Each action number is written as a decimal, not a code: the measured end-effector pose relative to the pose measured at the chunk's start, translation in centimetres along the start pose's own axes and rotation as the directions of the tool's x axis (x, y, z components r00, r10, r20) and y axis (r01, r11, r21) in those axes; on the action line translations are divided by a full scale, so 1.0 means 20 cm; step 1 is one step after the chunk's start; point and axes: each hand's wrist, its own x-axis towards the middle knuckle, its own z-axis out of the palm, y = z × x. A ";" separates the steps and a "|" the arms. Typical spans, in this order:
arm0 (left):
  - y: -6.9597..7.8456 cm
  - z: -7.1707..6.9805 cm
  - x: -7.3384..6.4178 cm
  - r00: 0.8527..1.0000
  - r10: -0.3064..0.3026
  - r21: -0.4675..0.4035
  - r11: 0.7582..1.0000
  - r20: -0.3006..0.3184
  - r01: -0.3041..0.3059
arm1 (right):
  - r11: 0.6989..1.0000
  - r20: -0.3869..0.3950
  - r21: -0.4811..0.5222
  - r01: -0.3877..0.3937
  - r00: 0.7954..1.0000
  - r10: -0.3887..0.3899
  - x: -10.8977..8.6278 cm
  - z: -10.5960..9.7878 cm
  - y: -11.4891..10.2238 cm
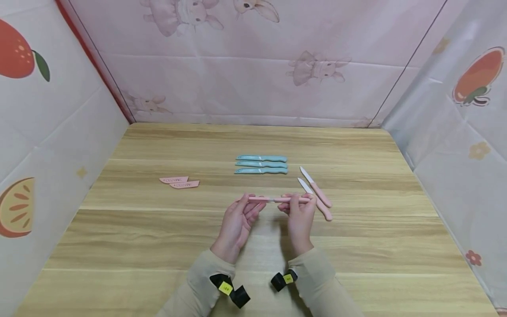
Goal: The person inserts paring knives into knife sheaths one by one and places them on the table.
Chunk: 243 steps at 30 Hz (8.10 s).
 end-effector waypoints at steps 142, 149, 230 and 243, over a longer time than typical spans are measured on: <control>0.73 -0.76 0.32 0.917 0.053 0.880 -0.308 0.394 -0.361 | 0.243 0.163 -0.967 0.077 0.920 0.356 0.35 -0.54 -0.23; 0.61 -0.63 0.22 0.919 0.176 0.934 -0.014 0.353 -0.356 | 0.358 0.073 -0.933 -0.039 0.953 0.293 0.35 -0.52 -0.27; 0.08 -0.02 0.03 0.998 0.009 -0.009 1.000 -0.059 -0.010 | 0.981 0.097 0.125 -0.152 0.985 0.140 0.08 -0.12 -0.10; 0.06 -0.01 0.02 0.998 0.011 0.004 1.000 -0.054 -0.011 | 0.987 0.123 0.081 -0.140 0.984 0.130 0.07 -0.11 -0.06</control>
